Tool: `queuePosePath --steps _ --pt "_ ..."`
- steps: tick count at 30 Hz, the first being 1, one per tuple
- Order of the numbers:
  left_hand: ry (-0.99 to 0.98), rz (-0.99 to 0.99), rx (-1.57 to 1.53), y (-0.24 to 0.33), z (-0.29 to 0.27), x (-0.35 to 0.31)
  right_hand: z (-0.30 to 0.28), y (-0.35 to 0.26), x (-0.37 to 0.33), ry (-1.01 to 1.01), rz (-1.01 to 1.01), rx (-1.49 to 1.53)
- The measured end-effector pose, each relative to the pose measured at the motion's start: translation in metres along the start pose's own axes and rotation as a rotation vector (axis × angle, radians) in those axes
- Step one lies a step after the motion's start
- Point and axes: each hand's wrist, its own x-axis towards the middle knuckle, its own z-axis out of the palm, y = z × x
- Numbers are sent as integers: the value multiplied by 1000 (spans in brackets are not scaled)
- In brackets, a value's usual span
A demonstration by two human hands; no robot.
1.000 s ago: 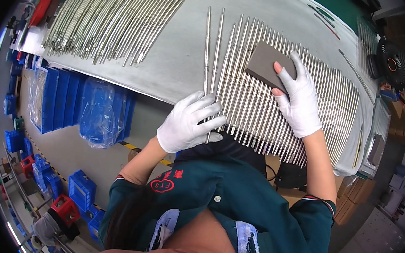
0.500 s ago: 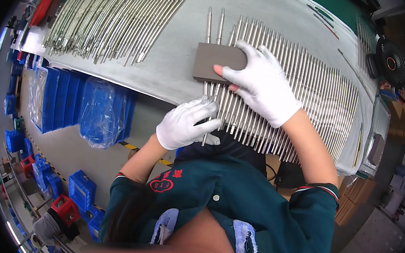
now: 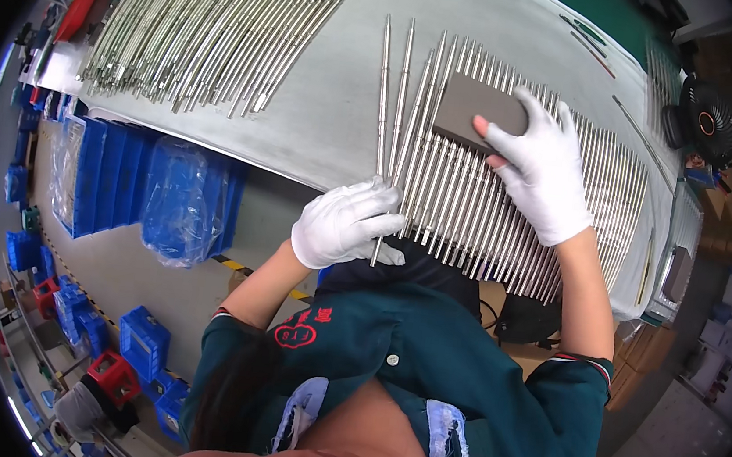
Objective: Polishing thin metal rods with a sanding block at a manufacturing workbench.
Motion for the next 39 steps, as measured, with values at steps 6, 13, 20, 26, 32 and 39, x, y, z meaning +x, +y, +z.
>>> queuePosePath --steps 6,13,20,26,32,39 --pt "-52 13 99 9 -1 6 11 4 -23 7 160 127" --pt "-74 -63 179 22 -15 10 27 7 -29 98 105 95" --pt "219 -913 -376 49 -15 -35 31 9 -30 152 91 99" --pt "-172 -1182 -1057 50 -5 -15 32 7 -29 164 89 95" --pt "-257 -1235 -1159 45 -2 -11 32 7 -29 159 97 86" --pt "-230 -1284 -995 54 3 -10 33 7 -30 170 89 97"
